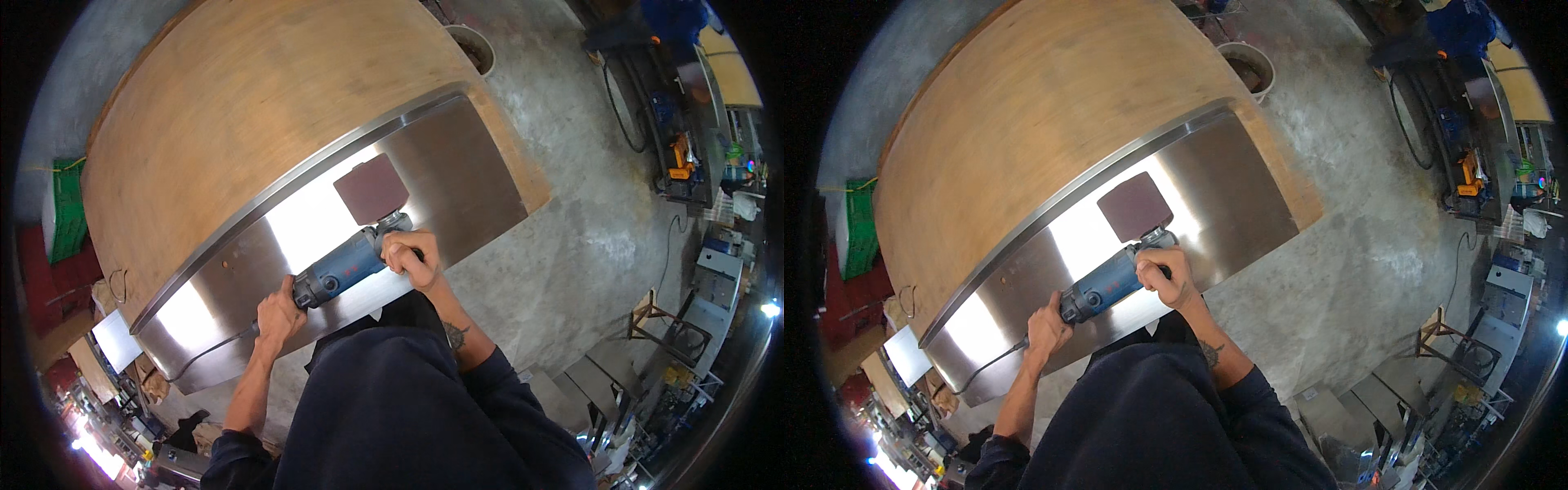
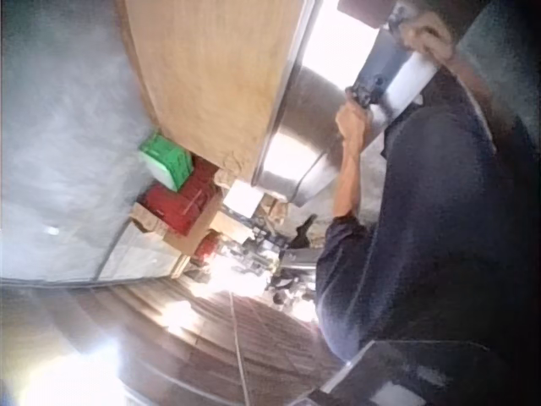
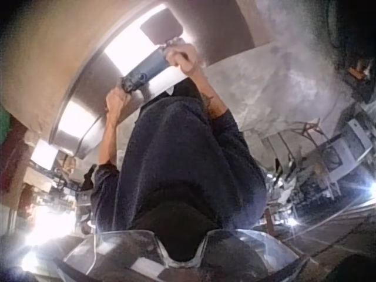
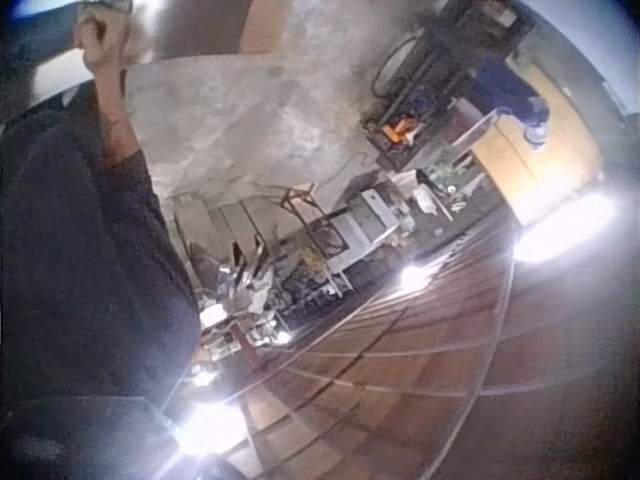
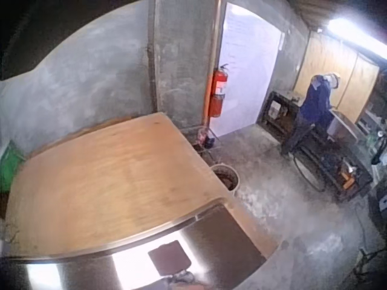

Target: The person uses an angle grinder with a polishing pad to smooth the surface of a large curved metal sheet. They move the tool across the metal in sweeping motions while a coworker assists by holding the sheet steady.

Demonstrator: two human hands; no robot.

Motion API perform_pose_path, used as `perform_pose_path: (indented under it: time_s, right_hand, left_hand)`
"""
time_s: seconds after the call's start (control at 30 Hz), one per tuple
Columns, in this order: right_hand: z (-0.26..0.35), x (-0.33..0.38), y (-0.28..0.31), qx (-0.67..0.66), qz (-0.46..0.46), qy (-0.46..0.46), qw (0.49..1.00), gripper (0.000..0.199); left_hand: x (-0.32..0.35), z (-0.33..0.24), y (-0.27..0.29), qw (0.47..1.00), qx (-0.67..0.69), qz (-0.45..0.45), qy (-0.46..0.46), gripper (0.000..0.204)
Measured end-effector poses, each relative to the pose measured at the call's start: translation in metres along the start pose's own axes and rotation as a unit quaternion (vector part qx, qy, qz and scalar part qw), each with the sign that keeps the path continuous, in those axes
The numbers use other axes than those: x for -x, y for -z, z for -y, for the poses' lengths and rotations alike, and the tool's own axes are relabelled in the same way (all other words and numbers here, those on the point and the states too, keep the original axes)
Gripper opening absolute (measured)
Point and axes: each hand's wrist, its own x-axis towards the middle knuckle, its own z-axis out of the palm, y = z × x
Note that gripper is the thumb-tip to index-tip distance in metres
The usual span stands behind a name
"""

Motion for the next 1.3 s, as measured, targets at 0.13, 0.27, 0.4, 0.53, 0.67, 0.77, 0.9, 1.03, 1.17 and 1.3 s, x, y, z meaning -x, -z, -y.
perform_pose_path:
  time_s: [0.13,0.27,0.4,0.53,0.67,0.77,0.9,1.03,1.17,1.3]
  right_hand:
    - [0.015,-0.014,0.043,-0.001,-0.012,0.014,1.000,0.038]
    - [0.028,-0.024,0.088,-0.011,-0.028,0.027,0.999,0.038]
    - [0.039,-0.037,0.133,0.004,-0.043,0.050,0.998,0.041]
    - [0.051,-0.047,0.170,-0.003,-0.074,0.069,0.995,0.039]
    - [0.055,-0.049,0.199,-0.025,-0.096,0.108,0.989,0.034]
    - [0.054,-0.050,0.214,-0.074,-0.097,0.153,0.981,0.018]
    - [0.056,-0.054,0.227,-0.053,-0.082,0.215,0.972,0.016]
    - [0.059,-0.053,0.247,-0.041,-0.061,0.179,0.981,0.016]
    - [0.066,-0.049,0.255,-0.020,-0.033,0.142,0.989,0.017]
    - [0.078,-0.047,0.243,-0.013,-0.056,0.108,0.992,0.028]
  left_hand:
    - [-0.022,-0.045,0.010,1.000,0.002,0.003,-0.004,0.052]
    - [-0.047,-0.087,0.012,1.000,-0.010,0.005,-0.010,0.049]
    - [-0.074,-0.132,0.012,1.000,-0.006,0.014,-0.014,0.047]
    - [-0.095,-0.168,0.008,0.999,-0.006,0.025,-0.021,0.047]
    - [-0.107,-0.199,0.007,0.999,0.009,0.026,-0.030,0.048]
    - [-0.115,-0.211,0.005,0.999,0.011,0.035,-0.034,0.049]
    - [-0.125,-0.226,0.003,0.998,0.017,0.043,-0.038,0.052]
    - [-0.131,-0.238,0.005,0.997,0.035,0.037,-0.052,0.056]
    - [-0.136,-0.234,0.002,0.995,0.036,0.034,-0.083,0.056]
    - [-0.135,-0.232,-0.004,0.993,0.039,0.018,-0.107,0.055]
